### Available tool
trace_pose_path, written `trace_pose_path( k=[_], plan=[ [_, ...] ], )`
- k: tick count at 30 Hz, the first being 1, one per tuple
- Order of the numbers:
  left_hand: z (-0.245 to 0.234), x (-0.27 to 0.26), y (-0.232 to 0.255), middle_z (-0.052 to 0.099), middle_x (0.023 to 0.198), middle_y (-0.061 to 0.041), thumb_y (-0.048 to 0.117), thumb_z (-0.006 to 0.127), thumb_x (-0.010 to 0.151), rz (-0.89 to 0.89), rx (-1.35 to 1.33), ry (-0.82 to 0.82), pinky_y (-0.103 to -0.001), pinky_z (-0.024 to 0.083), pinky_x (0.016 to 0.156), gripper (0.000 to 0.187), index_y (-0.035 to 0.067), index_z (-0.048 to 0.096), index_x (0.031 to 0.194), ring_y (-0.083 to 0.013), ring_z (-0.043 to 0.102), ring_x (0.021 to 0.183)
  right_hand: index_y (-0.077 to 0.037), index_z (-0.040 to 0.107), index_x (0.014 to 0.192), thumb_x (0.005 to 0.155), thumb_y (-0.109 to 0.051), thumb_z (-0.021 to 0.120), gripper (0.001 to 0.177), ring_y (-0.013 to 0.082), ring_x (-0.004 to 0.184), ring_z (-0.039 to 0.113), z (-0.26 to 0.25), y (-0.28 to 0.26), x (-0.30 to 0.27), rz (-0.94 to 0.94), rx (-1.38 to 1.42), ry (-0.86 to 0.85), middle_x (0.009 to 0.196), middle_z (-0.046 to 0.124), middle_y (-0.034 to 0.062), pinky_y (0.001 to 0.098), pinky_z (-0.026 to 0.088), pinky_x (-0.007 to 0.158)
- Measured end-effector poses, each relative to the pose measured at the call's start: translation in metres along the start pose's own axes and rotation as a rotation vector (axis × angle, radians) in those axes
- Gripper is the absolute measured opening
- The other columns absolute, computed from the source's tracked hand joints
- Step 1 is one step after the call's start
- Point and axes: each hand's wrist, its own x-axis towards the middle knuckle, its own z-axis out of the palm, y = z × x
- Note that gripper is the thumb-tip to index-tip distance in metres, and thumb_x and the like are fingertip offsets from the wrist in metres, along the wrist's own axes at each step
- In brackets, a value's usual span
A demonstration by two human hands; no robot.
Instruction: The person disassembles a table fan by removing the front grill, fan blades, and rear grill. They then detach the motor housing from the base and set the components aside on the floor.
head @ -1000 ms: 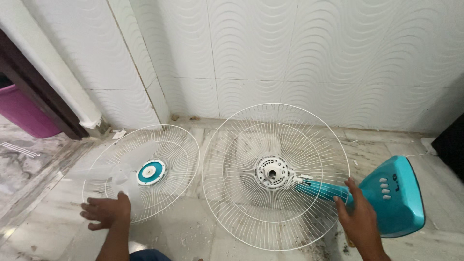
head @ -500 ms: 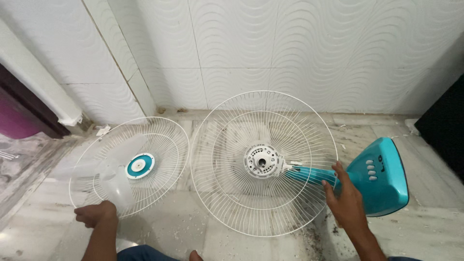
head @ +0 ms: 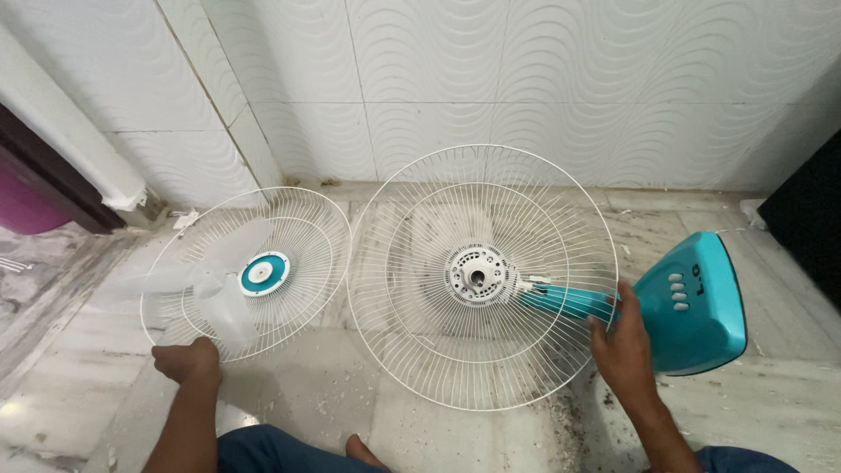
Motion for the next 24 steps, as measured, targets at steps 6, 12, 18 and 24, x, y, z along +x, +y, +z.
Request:
trace_pose_path(
  k=[6,12,18,24],
  plan=[
    [-0.004,-0.003,0.007,0.049,0.138,-0.036,-0.002,0.072,0.083,-0.131,-0.036,-0.065,-0.046,0.059,0.097,0.063,-0.016,0.043,0.137,-0.0479,0.063,0.118,0.009,0.033,0.153,0.091,-0.005,0.064,0.071,0.0484,0.137,0.047,0.005,0.015,0.001,-0.098,-0.142,0.034,0.148,0.047,0.0334,0.0543,0.039,0.114],
    [-0.003,-0.006,0.009,0.045,0.138,-0.035,-0.004,0.071,0.082,-0.120,-0.033,-0.007,-0.047,0.055,0.097,0.062,-0.015,0.041,0.135,-0.0500,0.059,0.117,0.010,0.031,0.154,0.093,-0.007,0.062,0.070,0.0499,0.144,0.039,0.008,0.024,0.002,-0.099,-0.202,-0.001,0.152,0.041,0.0363,0.0561,0.035,0.115],
    [-0.007,-0.007,0.011,0.046,0.139,-0.037,-0.003,0.071,0.080,-0.148,-0.037,-0.055,-0.045,0.056,0.099,0.066,-0.016,0.039,0.137,-0.0500,0.060,0.119,0.008,0.031,0.153,0.092,-0.009,0.062,0.070,0.0488,0.144,0.040,0.008,0.025,0.002,-0.142,-0.183,0.019,0.152,0.042,0.0350,0.0554,0.035,0.116],
    [-0.007,-0.008,0.004,0.052,0.131,-0.042,0.005,0.077,0.079,0.038,0.044,-0.077,-0.050,0.051,0.100,0.071,-0.019,0.042,0.135,-0.0531,0.059,0.116,0.007,0.033,0.152,0.091,-0.007,0.063,0.069,0.0490,0.142,0.041,0.005,0.019,0.002,-0.122,-0.168,0.015,0.151,0.043,0.0345,0.0559,0.035,0.115]
  ],
)
